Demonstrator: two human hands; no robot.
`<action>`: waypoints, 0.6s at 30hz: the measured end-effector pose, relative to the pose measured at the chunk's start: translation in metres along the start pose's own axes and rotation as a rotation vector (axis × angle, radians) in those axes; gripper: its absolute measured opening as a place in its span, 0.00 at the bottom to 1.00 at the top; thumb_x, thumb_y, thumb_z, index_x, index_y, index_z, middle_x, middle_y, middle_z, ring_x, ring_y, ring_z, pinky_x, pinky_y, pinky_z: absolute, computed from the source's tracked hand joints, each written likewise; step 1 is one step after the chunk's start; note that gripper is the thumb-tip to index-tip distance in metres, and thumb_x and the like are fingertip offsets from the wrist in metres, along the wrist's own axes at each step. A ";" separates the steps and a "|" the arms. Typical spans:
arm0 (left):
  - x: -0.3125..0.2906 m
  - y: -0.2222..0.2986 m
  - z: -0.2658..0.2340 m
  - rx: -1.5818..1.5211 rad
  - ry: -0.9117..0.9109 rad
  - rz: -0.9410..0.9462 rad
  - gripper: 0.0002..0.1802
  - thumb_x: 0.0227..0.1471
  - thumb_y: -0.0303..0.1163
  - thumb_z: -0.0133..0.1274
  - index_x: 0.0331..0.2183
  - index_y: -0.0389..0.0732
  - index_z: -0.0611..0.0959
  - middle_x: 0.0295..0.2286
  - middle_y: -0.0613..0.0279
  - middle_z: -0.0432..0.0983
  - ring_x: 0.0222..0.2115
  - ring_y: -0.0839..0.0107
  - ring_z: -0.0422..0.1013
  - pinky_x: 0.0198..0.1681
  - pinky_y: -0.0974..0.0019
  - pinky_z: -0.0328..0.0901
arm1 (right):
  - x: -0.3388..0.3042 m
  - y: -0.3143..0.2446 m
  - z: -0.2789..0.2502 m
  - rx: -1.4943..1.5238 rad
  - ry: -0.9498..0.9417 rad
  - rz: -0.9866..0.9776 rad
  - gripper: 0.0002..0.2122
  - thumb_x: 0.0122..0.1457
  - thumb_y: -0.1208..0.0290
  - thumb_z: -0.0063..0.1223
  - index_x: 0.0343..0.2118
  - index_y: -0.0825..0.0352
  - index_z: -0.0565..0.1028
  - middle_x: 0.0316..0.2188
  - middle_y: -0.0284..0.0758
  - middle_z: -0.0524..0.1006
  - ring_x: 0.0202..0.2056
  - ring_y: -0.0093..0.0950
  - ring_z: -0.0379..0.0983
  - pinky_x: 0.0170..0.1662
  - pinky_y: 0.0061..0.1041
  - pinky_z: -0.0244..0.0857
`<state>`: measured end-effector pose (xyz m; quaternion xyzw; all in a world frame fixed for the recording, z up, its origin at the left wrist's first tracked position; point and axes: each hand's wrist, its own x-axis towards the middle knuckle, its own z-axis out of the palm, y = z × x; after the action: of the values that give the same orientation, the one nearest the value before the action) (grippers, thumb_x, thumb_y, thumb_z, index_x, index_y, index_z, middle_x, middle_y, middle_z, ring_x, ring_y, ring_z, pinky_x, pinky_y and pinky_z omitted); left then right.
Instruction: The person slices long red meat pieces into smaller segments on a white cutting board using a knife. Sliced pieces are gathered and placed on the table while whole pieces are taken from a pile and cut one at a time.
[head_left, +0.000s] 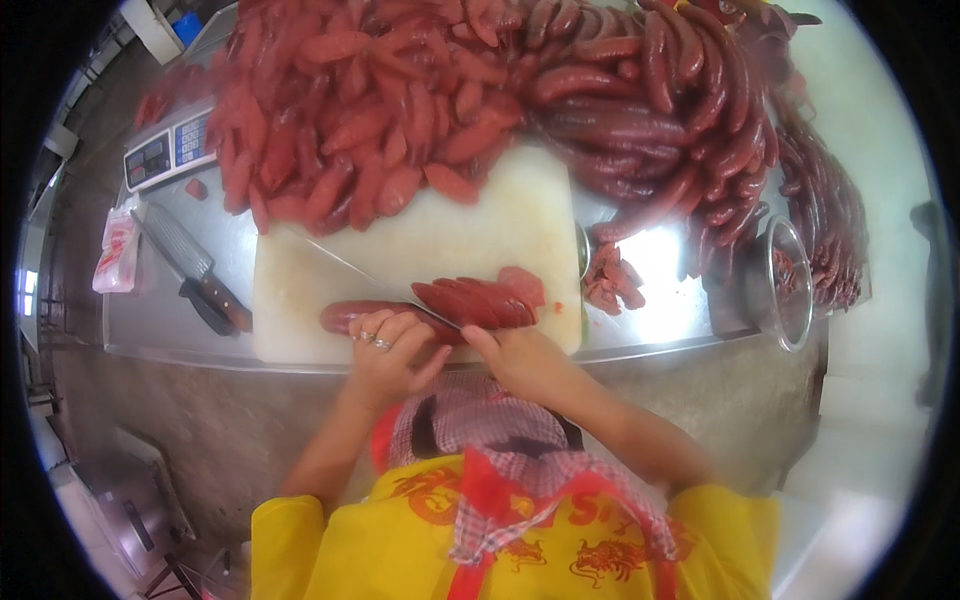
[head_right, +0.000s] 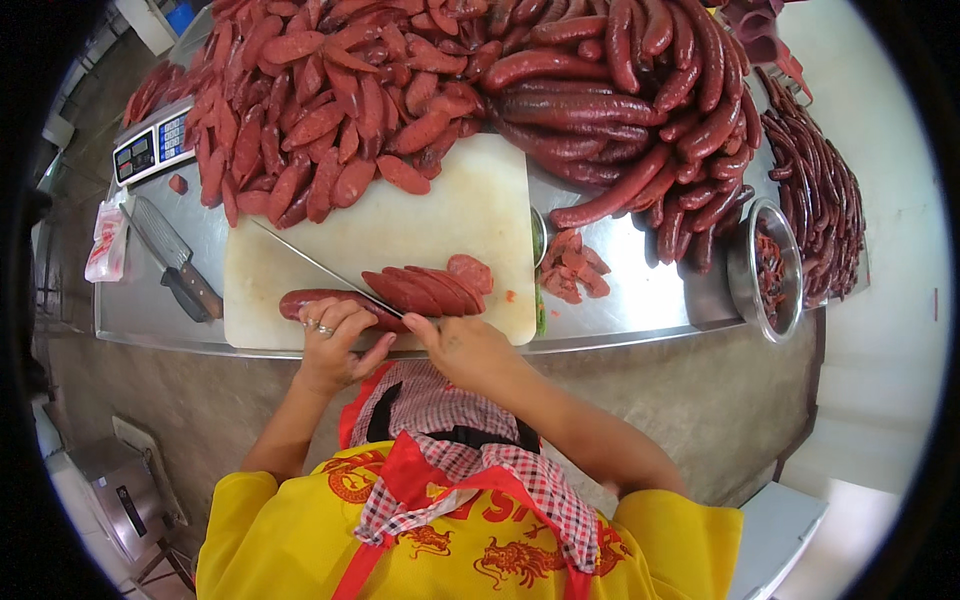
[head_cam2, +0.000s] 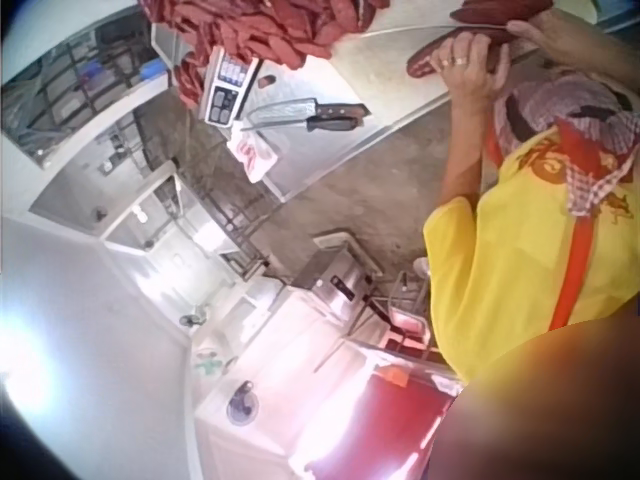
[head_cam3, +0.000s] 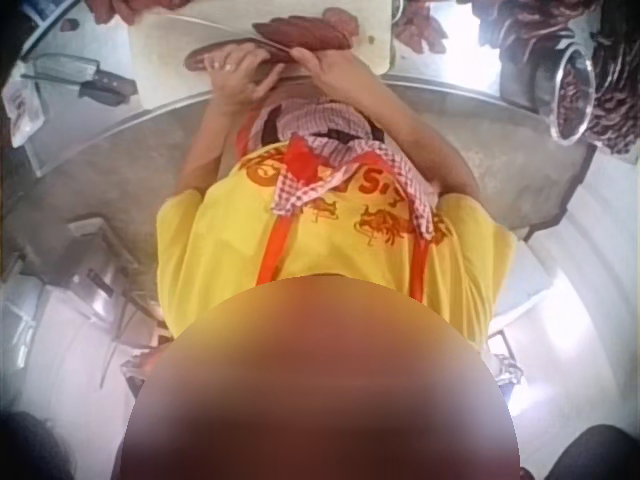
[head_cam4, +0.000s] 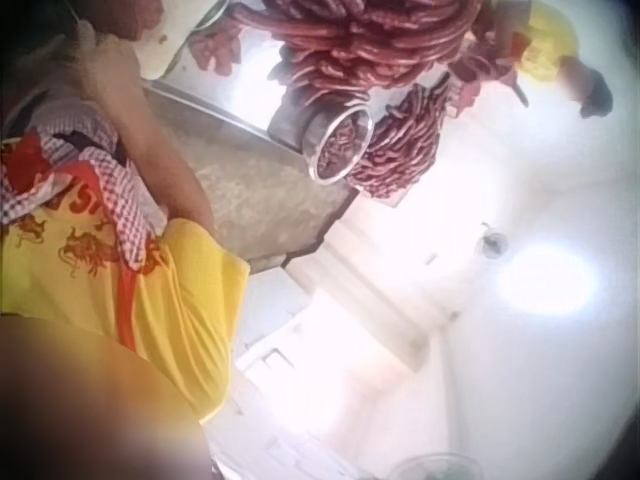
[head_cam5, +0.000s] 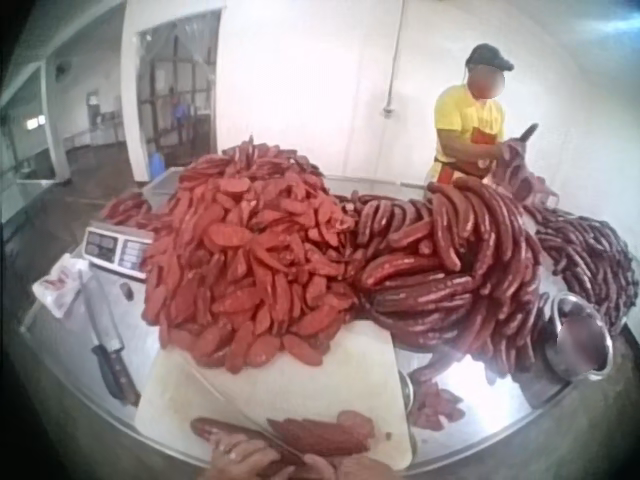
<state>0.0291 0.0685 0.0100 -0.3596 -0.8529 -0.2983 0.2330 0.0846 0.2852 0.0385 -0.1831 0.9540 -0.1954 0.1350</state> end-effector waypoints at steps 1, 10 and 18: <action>0.000 -0.003 -0.003 -0.005 0.008 -0.008 0.18 0.33 0.40 0.67 0.30 0.49 0.78 0.33 0.67 0.72 0.37 0.64 0.66 0.42 0.58 0.56 | -0.012 -0.002 -0.011 0.052 -0.031 0.079 0.17 0.63 0.68 0.42 0.54 0.64 0.68 0.24 0.49 0.76 0.27 0.43 0.77 0.27 0.40 0.70; -0.006 -0.016 -0.006 -0.023 0.017 -0.035 0.19 0.30 0.40 0.66 0.29 0.50 0.78 0.33 0.68 0.72 0.36 0.64 0.66 0.42 0.58 0.56 | -0.142 -0.023 -0.078 0.245 -0.273 0.670 0.26 0.64 0.46 0.39 0.29 0.69 0.76 0.24 0.52 0.76 0.26 0.52 0.75 0.29 0.47 0.68; -0.008 -0.016 -0.011 -0.031 0.030 -0.019 0.18 0.32 0.38 0.66 0.30 0.49 0.78 0.34 0.67 0.71 0.37 0.63 0.65 0.43 0.58 0.56 | 0.019 -0.017 0.006 0.325 -0.011 0.242 0.20 0.68 0.59 0.35 0.41 0.73 0.73 0.22 0.50 0.74 0.23 0.52 0.72 0.31 0.47 0.68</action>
<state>0.0240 0.0483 0.0073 -0.3504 -0.8480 -0.3190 0.2374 0.0748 0.2609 0.0372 -0.0440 0.9241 -0.3284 0.1902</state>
